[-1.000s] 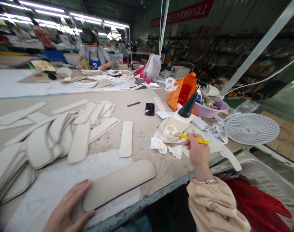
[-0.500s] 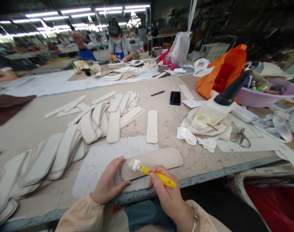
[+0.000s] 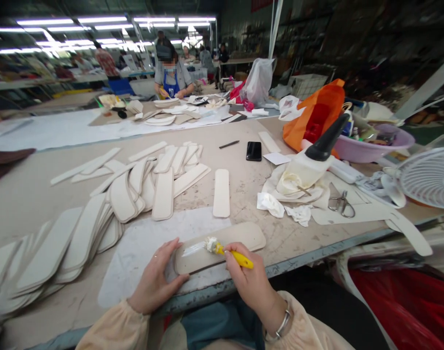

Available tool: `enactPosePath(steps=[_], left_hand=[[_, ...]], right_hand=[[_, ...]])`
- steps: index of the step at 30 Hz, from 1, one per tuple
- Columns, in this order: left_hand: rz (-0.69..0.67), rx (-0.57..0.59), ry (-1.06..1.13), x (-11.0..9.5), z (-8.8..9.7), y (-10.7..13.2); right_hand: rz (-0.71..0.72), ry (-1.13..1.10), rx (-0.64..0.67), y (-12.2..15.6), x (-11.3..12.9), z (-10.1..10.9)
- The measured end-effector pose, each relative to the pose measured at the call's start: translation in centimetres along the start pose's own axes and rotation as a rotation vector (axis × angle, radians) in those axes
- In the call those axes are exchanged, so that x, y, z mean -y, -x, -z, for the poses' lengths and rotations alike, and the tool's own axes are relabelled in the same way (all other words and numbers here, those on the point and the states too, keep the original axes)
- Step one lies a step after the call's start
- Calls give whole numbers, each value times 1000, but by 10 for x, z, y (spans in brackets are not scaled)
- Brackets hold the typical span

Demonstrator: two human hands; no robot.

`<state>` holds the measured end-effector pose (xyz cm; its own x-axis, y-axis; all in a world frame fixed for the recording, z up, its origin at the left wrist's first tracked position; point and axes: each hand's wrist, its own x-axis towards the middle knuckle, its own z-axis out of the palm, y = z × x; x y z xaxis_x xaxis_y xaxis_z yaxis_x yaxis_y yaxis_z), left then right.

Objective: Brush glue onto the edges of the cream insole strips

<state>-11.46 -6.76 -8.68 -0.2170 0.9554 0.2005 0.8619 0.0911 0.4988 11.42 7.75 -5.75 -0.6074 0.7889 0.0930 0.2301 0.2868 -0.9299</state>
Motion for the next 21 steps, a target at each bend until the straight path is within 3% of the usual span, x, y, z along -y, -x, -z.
enactPosePath(steps=[8,12,15,21], left_hand=[[-8,-10,-47,5,-3,1],[-17,-17,-55,5,-3,0],[-20,-15,-52,3,-3,0],[-8,-7,-10,2,-3,-1]], right_hand=[[-37,171,-340,-4,-20,56],[7,273,-401,-2,-17,64],[23,153,-315,3,-5,49],[-29,-205,134,8,21,-12]])
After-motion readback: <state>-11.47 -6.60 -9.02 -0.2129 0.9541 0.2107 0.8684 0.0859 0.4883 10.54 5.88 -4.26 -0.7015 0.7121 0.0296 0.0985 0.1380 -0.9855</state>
